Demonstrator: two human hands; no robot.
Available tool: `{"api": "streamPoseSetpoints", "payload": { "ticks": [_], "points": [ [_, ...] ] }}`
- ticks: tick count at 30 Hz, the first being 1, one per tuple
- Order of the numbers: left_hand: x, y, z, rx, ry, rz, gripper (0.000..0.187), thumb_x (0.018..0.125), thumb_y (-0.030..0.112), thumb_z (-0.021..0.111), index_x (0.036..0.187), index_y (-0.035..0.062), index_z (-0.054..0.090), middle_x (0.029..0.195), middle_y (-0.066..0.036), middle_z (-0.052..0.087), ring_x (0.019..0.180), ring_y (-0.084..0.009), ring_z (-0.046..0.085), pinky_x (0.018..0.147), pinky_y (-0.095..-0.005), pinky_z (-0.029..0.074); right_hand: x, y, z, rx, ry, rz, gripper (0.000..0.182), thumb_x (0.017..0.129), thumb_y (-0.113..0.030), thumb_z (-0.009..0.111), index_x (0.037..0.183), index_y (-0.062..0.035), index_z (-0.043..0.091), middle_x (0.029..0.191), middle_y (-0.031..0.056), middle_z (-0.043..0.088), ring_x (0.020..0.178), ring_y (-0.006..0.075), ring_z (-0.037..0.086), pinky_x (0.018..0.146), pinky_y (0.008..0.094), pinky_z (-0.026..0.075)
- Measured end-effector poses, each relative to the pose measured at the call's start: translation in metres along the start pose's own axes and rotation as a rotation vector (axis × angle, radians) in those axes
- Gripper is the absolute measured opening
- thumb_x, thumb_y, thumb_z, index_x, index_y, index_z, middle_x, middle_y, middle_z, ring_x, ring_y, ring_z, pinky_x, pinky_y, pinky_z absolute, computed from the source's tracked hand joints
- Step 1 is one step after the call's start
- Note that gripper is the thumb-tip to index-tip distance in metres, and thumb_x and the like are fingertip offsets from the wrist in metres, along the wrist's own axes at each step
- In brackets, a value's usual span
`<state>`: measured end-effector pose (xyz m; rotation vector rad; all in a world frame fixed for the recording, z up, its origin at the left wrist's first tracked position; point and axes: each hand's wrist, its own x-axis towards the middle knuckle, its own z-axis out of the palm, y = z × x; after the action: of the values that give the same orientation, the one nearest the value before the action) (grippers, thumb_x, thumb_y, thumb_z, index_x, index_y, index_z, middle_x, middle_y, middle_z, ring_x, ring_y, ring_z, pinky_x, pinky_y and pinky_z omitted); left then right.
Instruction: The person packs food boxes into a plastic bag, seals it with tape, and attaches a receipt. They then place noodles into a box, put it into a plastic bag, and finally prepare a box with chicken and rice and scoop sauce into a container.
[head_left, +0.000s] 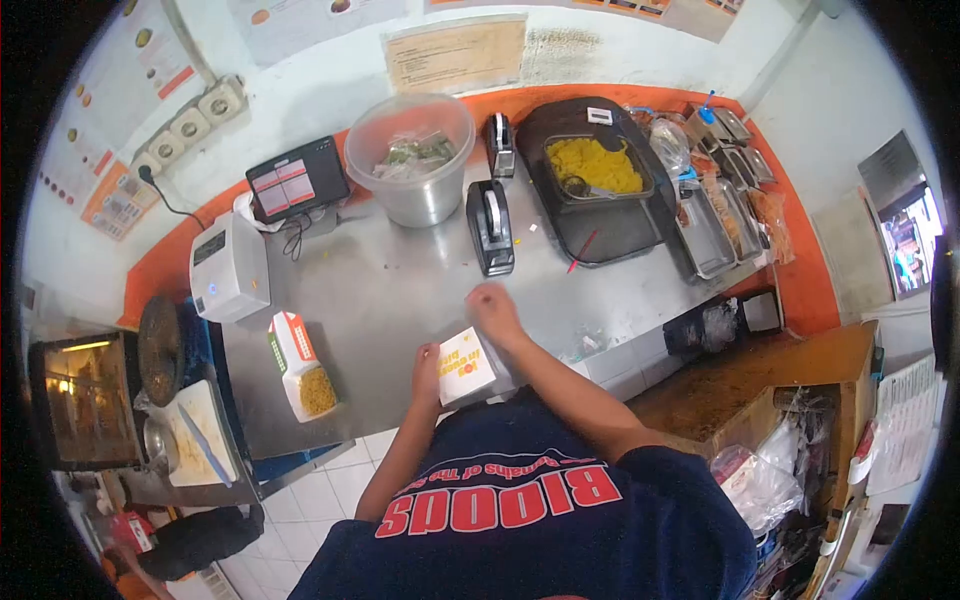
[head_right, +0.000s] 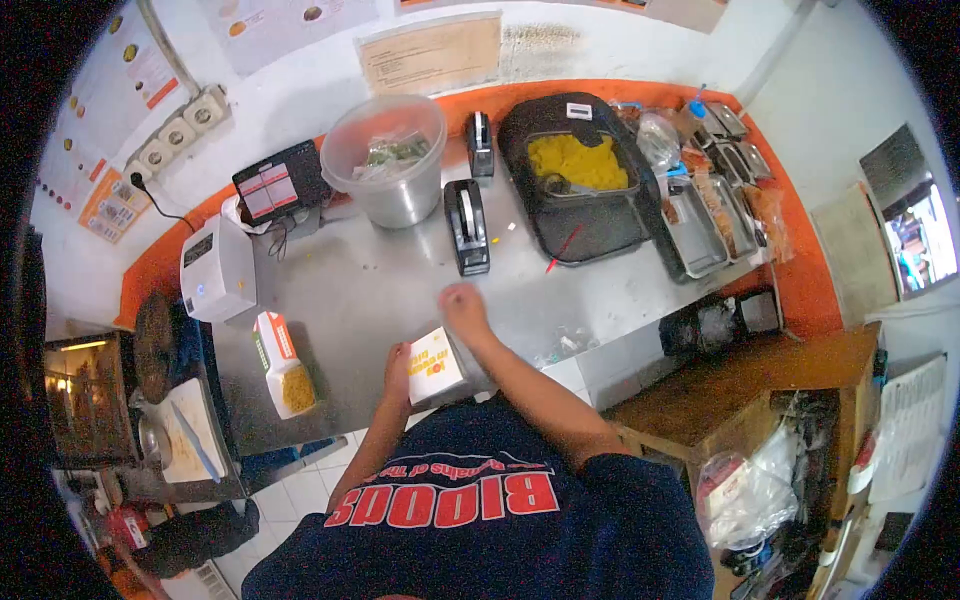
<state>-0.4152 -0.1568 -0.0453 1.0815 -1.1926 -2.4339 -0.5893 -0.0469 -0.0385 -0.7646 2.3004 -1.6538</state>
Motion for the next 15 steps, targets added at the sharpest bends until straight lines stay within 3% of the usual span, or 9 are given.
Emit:
{"api": "streamPoseSetpoints", "payload": {
  "ticks": [1, 3, 7, 9, 11, 12, 13, 14, 15],
  "points": [
    [0.004, 0.001, -0.004, 0.059, 0.003, -0.004, 0.024, 0.103, 0.029, 0.053, 0.11, 0.0063, 0.056, 0.094, -0.009, 0.063, 0.079, -0.0166, 0.065, 0.068, -0.0321, 0.056, 0.019, -0.006, -0.008, -0.025, 0.328, 0.047, 0.017, 0.093, -0.02, 0.068, 0.1, -0.0041, 0.067, 0.102, 0.0113, 0.066, 0.1, 0.0259, 0.06, 0.089, 0.0374, 0.047],
    [0.006, 0.007, -0.005, 0.119, 0.004, -0.007, 0.024, 0.102, 0.03, 0.055, 0.108, 0.0063, 0.057, 0.092, -0.008, 0.063, 0.078, -0.0152, 0.064, 0.066, -0.0314, 0.055, 0.056, -0.025, -0.031, -0.164, 0.635, 0.229, 0.016, 0.092, -0.019, 0.067, 0.1, -0.0065, 0.063, 0.095, 0.0099, 0.064, 0.103, 0.0293, 0.059, 0.091, 0.0416, 0.044],
    [0.006, 0.021, -0.004, 0.204, 0.007, 0.019, 0.025, 0.101, 0.031, 0.056, 0.102, 0.006, 0.059, 0.089, -0.007, 0.063, 0.078, -0.0138, 0.063, 0.067, -0.0313, 0.053, 0.109, -0.013, -0.04, -0.252, 0.631, 0.523, 0.017, 0.089, -0.014, 0.071, 0.1, -0.0053, 0.062, 0.094, 0.0101, 0.066, 0.092, 0.0272, 0.064, 0.08, 0.0425, 0.05],
    [0.014, 0.016, -0.014, 0.228, -0.006, 0.011, 0.027, 0.101, 0.032, 0.055, 0.102, 0.0055, 0.059, 0.091, -0.007, 0.063, 0.079, -0.016, 0.064, 0.07, -0.0329, 0.054, 0.131, 0.022, -0.034, 0.291, 0.492, 0.642, 0.049, 0.083, -0.009, 0.077, 0.122, -0.002, 0.049, 0.085, 0.01, 0.068, 0.072, 0.0225, 0.068, 0.063, 0.0378, 0.051],
    [0.023, 0.004, -0.036, 0.462, -0.082, 0.161, 0.028, 0.102, 0.033, 0.052, 0.104, 0.0055, 0.059, 0.093, -0.008, 0.063, 0.082, -0.0195, 0.066, 0.073, -0.0354, 0.056, 0.127, 0.005, -0.041, 0.283, 0.383, 0.531, 0.027, 0.08, -0.006, 0.078, 0.101, -0.0012, 0.061, 0.082, 0.0116, 0.068, 0.063, 0.022, 0.066, 0.057, 0.0391, 0.052],
    [0.03, -0.001, -0.042, 0.658, -0.178, 0.315, 0.029, 0.102, 0.033, 0.051, 0.105, 0.0056, 0.059, 0.094, -0.009, 0.063, 0.085, -0.0211, 0.067, 0.075, -0.0367, 0.057, 0.142, 0.064, -0.02, 0.085, 0.497, 0.46, 0.02, 0.081, -0.011, 0.076, 0.09, 0.0005, 0.063, 0.08, 0.0147, 0.068, 0.068, 0.0284, 0.066, 0.062, 0.0434, 0.052],
    [0.029, 0.003, -0.041, 0.65, -0.26, 0.336, 0.029, 0.103, 0.032, 0.048, 0.109, 0.0059, 0.06, 0.095, -0.01, 0.064, 0.089, -0.0231, 0.068, 0.079, -0.0387, 0.058, 0.132, 0.052, -0.013, -0.179, 0.745, 0.351, 0.021, 0.082, -0.017, 0.074, 0.087, 0.0002, 0.063, 0.078, 0.0186, 0.068, 0.075, 0.0354, 0.066, 0.069, 0.0482, 0.051],
    [0.02, 0.012, -0.037, 0.705, -0.282, 0.393, 0.029, 0.102, 0.03, 0.048, 0.111, 0.0052, 0.061, 0.095, -0.011, 0.064, 0.088, -0.0248, 0.067, 0.079, -0.0392, 0.056, 0.129, 0.049, -0.013, 0.166, 0.782, 0.427, 0.025, 0.081, -0.022, 0.074, 0.089, -0.0005, 0.063, 0.078, 0.0204, 0.066, 0.081, 0.0399, 0.064, 0.073, 0.0497, 0.05],
    [0.022, 0.014, -0.04, 0.748, -0.291, 0.459, 0.03, 0.101, 0.029, 0.048, 0.114, 0.0045, 0.061, 0.095, -0.011, 0.065, 0.088, -0.0266, 0.066, 0.078, -0.0396, 0.055, 0.111, 0.035, -0.012, -0.062, 0.769, 0.39, 0.025, 0.082, -0.023, 0.072, 0.091, -0.0016, 0.063, 0.075, 0.0196, 0.064, 0.078, 0.0385, 0.064, 0.071, 0.049, 0.05]
  ]
}}
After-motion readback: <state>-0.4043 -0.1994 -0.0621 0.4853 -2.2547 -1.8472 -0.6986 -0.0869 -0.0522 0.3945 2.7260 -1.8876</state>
